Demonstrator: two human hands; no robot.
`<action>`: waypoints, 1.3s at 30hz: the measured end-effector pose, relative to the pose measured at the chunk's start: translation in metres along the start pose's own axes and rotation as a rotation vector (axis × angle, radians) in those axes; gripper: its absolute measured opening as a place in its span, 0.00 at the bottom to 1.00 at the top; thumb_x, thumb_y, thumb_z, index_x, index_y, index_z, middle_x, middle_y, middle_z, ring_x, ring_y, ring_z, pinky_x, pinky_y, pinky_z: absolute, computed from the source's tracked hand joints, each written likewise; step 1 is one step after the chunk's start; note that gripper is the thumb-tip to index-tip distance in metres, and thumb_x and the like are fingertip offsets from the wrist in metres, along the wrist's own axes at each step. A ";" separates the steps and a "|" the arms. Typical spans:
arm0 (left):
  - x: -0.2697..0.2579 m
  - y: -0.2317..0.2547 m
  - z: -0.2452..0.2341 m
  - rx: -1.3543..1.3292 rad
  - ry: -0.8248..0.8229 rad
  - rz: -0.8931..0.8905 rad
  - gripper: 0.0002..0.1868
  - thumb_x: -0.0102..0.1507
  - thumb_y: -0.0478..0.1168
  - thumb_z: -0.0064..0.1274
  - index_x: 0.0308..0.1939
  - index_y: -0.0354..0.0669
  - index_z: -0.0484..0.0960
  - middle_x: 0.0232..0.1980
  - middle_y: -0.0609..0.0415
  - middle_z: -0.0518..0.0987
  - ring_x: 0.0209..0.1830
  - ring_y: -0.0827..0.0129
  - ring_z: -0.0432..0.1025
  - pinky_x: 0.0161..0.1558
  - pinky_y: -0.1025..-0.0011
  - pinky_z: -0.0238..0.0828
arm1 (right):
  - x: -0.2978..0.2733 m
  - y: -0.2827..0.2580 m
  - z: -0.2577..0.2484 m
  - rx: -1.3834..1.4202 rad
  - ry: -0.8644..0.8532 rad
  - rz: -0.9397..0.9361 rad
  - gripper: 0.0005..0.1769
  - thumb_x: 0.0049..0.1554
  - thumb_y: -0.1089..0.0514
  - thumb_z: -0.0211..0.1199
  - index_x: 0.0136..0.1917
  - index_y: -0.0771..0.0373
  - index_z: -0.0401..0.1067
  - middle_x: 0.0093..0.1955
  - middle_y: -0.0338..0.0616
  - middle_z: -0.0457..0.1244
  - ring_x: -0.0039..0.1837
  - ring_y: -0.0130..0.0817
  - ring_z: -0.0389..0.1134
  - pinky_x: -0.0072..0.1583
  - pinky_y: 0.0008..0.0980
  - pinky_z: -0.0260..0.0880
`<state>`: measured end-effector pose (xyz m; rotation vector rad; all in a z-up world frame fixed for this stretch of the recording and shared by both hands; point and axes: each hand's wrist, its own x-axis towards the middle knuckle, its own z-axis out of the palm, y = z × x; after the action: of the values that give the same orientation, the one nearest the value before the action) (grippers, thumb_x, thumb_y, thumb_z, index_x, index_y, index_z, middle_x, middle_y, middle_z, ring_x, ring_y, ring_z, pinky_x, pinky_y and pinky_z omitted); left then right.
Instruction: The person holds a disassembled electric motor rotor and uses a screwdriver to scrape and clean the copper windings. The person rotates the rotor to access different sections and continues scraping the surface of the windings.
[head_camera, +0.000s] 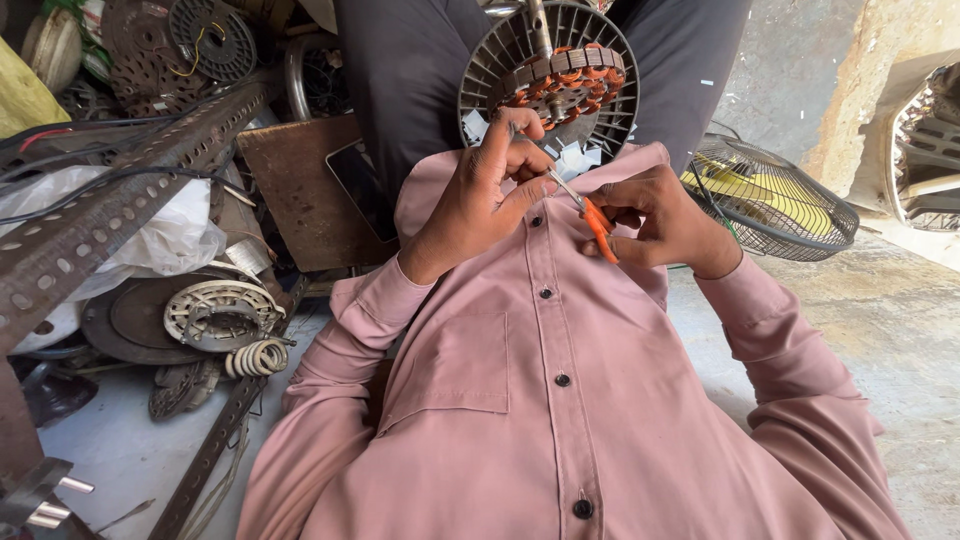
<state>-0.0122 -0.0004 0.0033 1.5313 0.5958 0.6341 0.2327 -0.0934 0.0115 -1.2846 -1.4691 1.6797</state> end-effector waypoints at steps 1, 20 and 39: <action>0.000 0.000 0.000 0.008 -0.003 0.003 0.25 0.68 0.24 0.57 0.60 0.36 0.57 0.42 0.50 0.81 0.43 0.71 0.82 0.48 0.75 0.77 | 0.000 -0.001 0.000 0.051 -0.007 0.012 0.13 0.49 0.66 0.60 0.48 0.71 0.77 0.37 0.39 0.69 0.39 0.19 0.70 0.39 0.19 0.67; -0.003 -0.009 -0.005 0.117 0.072 -0.064 0.20 0.67 0.30 0.61 0.57 0.35 0.67 0.41 0.50 0.84 0.40 0.71 0.82 0.44 0.75 0.80 | -0.001 0.010 -0.008 -0.235 0.098 -0.192 0.12 0.50 0.63 0.70 0.48 0.71 0.78 0.34 0.38 0.67 0.34 0.18 0.65 0.38 0.21 0.67; -0.008 -0.055 -0.010 0.906 -0.018 0.223 0.16 0.57 0.45 0.68 0.44 0.42 0.86 0.39 0.56 0.78 0.40 0.63 0.71 0.44 0.62 0.63 | -0.012 0.022 -0.019 -0.142 0.355 -0.076 0.16 0.49 0.62 0.75 0.48 0.72 0.76 0.29 0.36 0.60 0.29 0.16 0.53 0.34 0.21 0.47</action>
<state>-0.0245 0.0035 -0.0515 2.4728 0.7531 0.5358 0.2581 -0.1018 -0.0048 -1.4935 -1.4181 1.2389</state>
